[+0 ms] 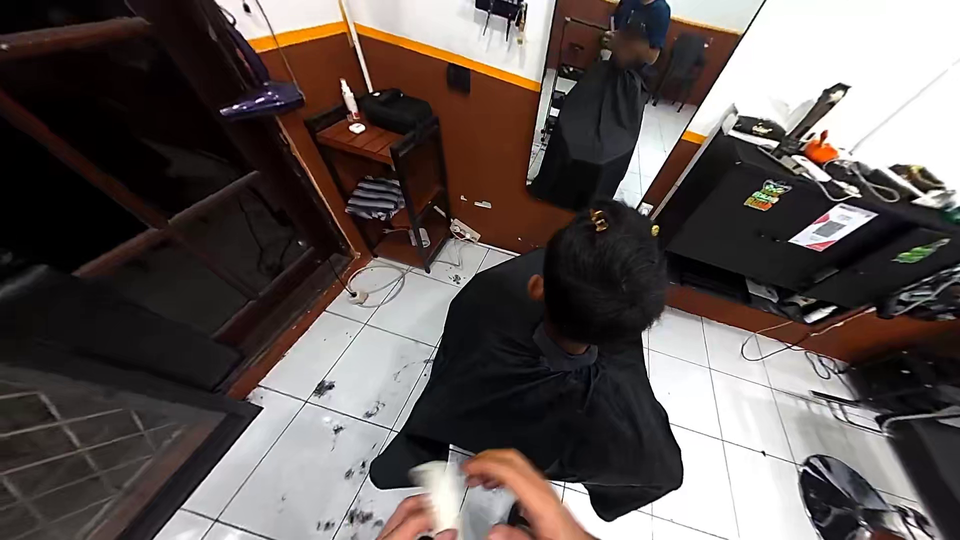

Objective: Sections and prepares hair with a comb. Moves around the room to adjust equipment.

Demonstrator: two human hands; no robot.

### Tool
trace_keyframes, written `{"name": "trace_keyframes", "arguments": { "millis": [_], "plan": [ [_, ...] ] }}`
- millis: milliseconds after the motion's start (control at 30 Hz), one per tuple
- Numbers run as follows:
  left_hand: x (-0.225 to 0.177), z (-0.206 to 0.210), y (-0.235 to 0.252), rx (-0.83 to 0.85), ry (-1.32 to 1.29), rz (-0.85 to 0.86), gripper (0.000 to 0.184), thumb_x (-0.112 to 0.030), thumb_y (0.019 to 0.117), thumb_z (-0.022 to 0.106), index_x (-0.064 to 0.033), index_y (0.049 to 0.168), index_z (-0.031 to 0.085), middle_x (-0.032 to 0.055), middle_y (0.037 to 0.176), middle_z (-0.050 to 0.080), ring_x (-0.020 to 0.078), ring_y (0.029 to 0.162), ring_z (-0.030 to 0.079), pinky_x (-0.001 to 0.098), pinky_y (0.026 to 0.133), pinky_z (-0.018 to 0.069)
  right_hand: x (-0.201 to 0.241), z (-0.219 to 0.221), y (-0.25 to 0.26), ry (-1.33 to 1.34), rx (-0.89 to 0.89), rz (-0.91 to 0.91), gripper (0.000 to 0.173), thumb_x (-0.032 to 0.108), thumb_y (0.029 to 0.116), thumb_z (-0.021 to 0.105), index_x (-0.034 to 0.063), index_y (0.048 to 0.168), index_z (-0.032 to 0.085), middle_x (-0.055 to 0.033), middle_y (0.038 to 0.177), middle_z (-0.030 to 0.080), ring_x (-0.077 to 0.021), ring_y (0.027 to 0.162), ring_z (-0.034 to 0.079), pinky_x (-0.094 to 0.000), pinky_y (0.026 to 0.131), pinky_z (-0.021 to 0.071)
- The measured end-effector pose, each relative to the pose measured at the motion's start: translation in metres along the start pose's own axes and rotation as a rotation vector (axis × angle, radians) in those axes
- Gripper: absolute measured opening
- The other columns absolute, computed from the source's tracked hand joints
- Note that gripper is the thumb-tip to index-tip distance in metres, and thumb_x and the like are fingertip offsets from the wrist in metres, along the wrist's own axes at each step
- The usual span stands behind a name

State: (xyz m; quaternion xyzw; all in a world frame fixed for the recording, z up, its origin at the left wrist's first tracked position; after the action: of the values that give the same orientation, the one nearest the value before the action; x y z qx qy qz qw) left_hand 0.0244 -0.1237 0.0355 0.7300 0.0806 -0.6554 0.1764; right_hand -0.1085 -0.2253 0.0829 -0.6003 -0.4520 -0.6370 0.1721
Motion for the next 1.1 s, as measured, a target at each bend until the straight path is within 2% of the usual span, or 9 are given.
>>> {"name": "trace_keyframes", "arguments": {
  "millis": [100,167,233,300,400,500,833,1000,1100],
  "plan": [
    [-0.052,0.05,0.045,0.247,0.61,0.199,0.023,-0.02,0.1003,0.061,-0.0038,0.101,0.077,0.0153,0.1,0.074,0.0313,0.096,0.07,0.0515,0.085,0.0547,0.038,-0.075,-0.011,-0.328,-0.16,-0.123,0.055,0.044,0.1034,0.058,0.0043,0.141,0.054,-0.0121,0.138,0.058,-0.0165,0.126,0.057,-0.0356,0.107,0.0501],
    [-0.084,0.08,0.065,0.263,0.881,0.413,0.025,-0.025,0.102,0.056,-0.015,0.101,0.079,0.0085,0.094,0.073,0.0297,0.089,0.068,0.0491,0.078,0.0524,0.057,-0.1,-0.019,-0.742,-0.105,-0.145,0.04,0.036,0.1025,0.059,0.0118,0.135,0.063,-0.009,0.129,0.065,-0.0209,0.121,0.06,-0.0392,0.101,0.049],
    [-0.107,0.101,0.085,0.204,0.958,0.629,0.028,-0.028,0.1008,0.051,-0.0213,0.096,0.078,0.0022,0.09,0.071,0.024,0.083,0.066,0.0435,0.072,0.0505,0.067,-0.12,-0.023,-0.94,-0.115,-0.204,0.022,0.026,0.1045,0.055,0.0162,0.117,0.071,-0.0048,0.107,0.07,-0.0193,0.101,0.066,-0.0365,0.086,0.0536],
    [-0.126,0.099,0.105,0.17,0.793,0.683,0.028,-0.036,0.1016,0.055,-0.0209,0.101,0.078,0.0,0.094,0.073,0.019,0.09,0.067,0.0406,0.077,0.052,0.082,-0.149,-0.022,-0.933,-0.165,-0.265,0.021,0.022,0.1061,0.053,0.0139,0.111,0.072,-0.0052,0.098,0.07,-0.017,0.093,0.065,-0.0326,0.082,0.052],
    [-0.155,0.05,0.134,-0.042,0.434,0.609,0.024,-0.033,0.1024,0.061,-0.0157,0.109,0.075,-0.0044,0.107,0.073,0.0055,0.105,0.066,0.0281,0.094,0.0548,0.109,-0.205,-0.007,-0.961,-0.365,-0.392,0.017,0.018,0.1056,0.055,0.0086,0.111,0.068,-0.0062,0.099,0.068,-0.0098,0.094,0.065,-0.0244,0.084,0.055],
    [-0.16,0.023,0.146,-0.254,0.231,0.638,0.013,-0.022,0.1032,0.059,-0.0173,0.105,0.07,-0.0127,0.104,0.07,0.0006,0.096,0.067,0.0236,0.088,0.0581,0.1,-0.228,0.015,-1.042,-0.45,-0.47,0.016,0.011,0.102,0.059,-0.0009,0.108,0.069,-0.0135,0.099,0.066,-0.015,0.089,0.064,-0.0256,0.078,0.0541],
    [-0.082,0.018,0.158,-0.266,0.123,0.464,0.016,-0.014,0.1018,0.055,-0.0055,0.102,0.069,-0.0058,0.094,0.069,0.0004,0.088,0.064,0.019,0.083,0.0548,0.016,-0.184,-0.01,-1.197,-0.251,-0.278,0.021,0.016,0.1022,0.054,0.0077,0.107,0.073,-0.0126,0.093,0.071,-0.0256,0.084,0.068,-0.0378,0.072,0.0565],
    [-0.067,0.009,0.188,-0.217,-0.001,0.47,0.015,-0.011,0.1026,0.054,-0.0063,0.102,0.068,-0.0081,0.094,0.07,-0.0007,0.088,0.066,0.0188,0.083,0.0564,0.058,-0.174,-0.021,-1.06,-0.605,-0.407,0.014,0.019,0.1053,0.056,0.0085,0.113,0.062,-0.0045,0.101,0.064,-0.0072,0.093,0.064,-0.0192,0.084,0.0536],
    [-0.054,0.004,0.213,-0.136,-0.086,0.493,0.015,-0.01,0.1036,0.053,-0.0075,0.103,0.067,-0.0091,0.095,0.071,-0.0001,0.089,0.067,0.0194,0.083,0.057,0.029,-0.157,-0.017,-1.106,-0.688,-0.301,0.015,0.017,0.104,0.058,0.0044,0.108,0.065,-0.0092,0.097,0.066,-0.0106,0.088,0.066,-0.0208,0.08,0.0556]
  ]
}}
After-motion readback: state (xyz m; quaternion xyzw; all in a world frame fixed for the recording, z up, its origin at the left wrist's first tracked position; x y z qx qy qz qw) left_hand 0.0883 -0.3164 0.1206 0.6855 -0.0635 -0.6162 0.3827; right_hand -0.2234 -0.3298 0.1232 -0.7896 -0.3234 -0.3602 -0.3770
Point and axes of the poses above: each hand's wrist, its own y-axis towards the middle knuckle, its own z-axis out of the palm, x = y × z, the point moved 8 cm from there along y, towards the middle knuckle
